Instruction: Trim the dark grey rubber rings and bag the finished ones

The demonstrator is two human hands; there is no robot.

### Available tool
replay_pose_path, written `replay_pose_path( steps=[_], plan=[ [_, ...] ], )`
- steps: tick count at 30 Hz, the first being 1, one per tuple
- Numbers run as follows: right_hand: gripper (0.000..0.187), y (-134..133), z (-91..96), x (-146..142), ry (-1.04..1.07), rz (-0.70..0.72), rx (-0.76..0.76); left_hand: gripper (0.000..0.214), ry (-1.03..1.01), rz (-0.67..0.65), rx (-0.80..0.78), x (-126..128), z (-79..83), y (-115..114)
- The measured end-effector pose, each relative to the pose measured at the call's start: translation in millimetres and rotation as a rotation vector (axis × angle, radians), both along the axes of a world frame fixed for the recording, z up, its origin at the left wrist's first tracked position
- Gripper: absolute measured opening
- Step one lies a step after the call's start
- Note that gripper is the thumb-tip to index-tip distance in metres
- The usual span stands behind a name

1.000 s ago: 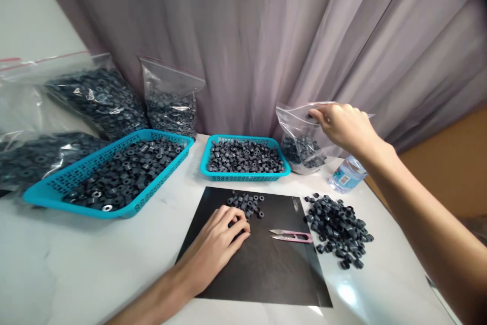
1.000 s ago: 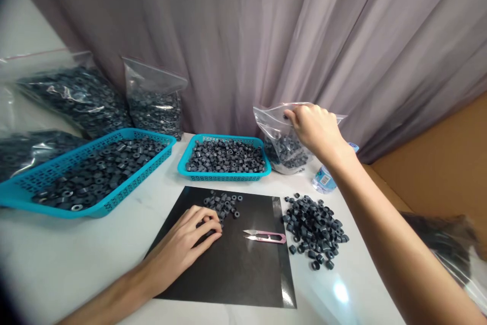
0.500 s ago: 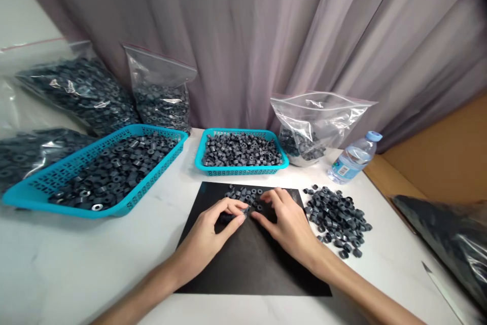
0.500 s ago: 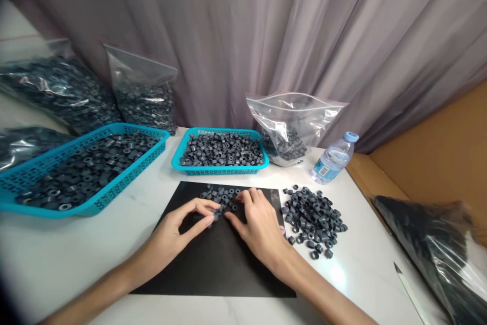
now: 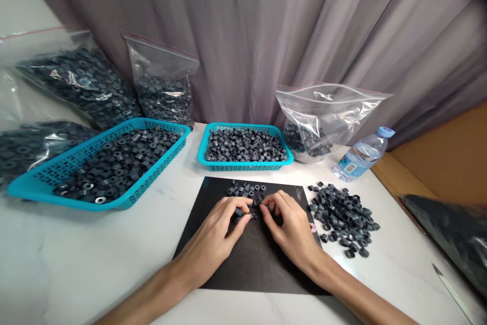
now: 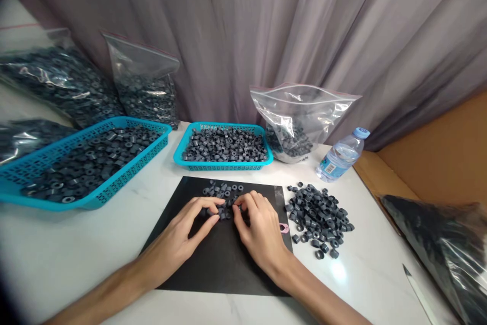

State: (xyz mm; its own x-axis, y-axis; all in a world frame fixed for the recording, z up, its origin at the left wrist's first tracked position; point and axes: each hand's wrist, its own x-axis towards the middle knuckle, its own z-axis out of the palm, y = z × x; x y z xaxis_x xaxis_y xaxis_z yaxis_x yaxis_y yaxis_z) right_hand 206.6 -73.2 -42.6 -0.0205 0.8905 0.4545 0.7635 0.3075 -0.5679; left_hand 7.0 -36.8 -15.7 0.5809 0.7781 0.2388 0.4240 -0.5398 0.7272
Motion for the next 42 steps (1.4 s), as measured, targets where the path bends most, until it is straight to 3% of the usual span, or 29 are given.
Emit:
replay_pose_path(
  steps=[3,9,14,17,20,27,37,42],
  plan=[
    [0.007,-5.9,1.9,-3.6,0.161,0.124,0.014,0.021,-0.048,0.048,-0.056,1.8,-0.4,0.1],
    [0.011,-12.2,7.0,-7.1,0.304,0.260,0.037,0.015,-0.233,-0.017,-0.248,6.3,1.4,2.1],
    [0.023,-14.0,4.7,-3.1,0.416,0.187,0.082,0.015,-0.344,0.038,-0.393,5.8,2.9,2.8],
    [0.016,-14.3,2.3,-0.8,0.508,0.104,0.088,0.015,-0.382,0.039,-0.478,5.6,4.6,2.4],
    [0.007,-13.3,1.9,-1.2,0.579,0.145,0.029,0.018,-0.417,0.044,-0.534,6.1,6.0,1.6],
    [0.013,-5.6,5.1,-3.7,1.051,0.226,-0.226,0.025,-0.458,0.039,-0.652,7.6,8.5,-1.1],
    [0.017,-8.5,5.2,-6.3,1.085,0.201,-0.300,0.024,-0.441,0.057,-0.522,9.2,0.8,1.5],
    [0.016,-6.8,4.4,-7.5,1.090,0.205,-0.333,0.024,-0.368,0.041,-0.344,8.9,-4.0,-0.7]
  ],
)
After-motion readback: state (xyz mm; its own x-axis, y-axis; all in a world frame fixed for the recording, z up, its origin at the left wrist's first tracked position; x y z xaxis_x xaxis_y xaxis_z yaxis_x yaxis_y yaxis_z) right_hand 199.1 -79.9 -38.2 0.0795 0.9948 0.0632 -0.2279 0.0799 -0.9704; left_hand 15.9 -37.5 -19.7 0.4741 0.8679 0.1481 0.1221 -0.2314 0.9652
